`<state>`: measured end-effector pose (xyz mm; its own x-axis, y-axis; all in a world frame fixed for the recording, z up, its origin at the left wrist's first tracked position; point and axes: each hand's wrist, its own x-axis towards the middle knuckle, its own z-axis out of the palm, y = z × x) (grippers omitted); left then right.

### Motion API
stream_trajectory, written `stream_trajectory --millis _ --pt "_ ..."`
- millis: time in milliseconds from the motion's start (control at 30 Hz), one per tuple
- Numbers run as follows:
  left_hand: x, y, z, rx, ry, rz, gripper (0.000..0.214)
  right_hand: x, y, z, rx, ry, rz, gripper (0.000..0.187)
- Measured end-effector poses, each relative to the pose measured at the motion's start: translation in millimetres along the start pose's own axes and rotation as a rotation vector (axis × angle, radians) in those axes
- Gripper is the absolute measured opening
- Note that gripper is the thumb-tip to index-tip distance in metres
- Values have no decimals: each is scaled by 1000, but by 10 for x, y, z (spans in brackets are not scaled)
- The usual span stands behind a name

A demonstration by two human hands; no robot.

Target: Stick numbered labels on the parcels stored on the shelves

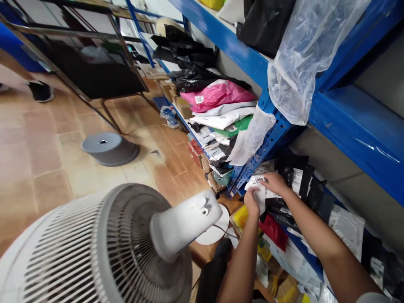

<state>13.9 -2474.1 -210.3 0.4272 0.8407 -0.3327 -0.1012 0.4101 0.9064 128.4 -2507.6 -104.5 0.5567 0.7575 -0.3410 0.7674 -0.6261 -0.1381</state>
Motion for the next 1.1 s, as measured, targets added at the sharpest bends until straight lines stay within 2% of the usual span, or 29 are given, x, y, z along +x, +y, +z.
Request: stream_trajectory --millis 100,200,367,800,967,1100 --pt "79 -4 25 -3 37 -84 38 4 32 17 23 -10 -29 20" --pt "147 -20 66 -27 -24 -150 50 1 68 36 56 -13 -42 16" --pt "183 -66 71 -49 -109 -198 53 -6 83 53 115 21 -9 25" --pt "233 -98 41 -25 -107 -131 43 -10 24 -28 118 -17 51 18" --pt "230 -98 50 18 -94 -119 44 -8 29 -32 127 -22 54 25" --pt "229 -122 58 53 -86 -112 48 -15 31 -25 140 -10 59 18"
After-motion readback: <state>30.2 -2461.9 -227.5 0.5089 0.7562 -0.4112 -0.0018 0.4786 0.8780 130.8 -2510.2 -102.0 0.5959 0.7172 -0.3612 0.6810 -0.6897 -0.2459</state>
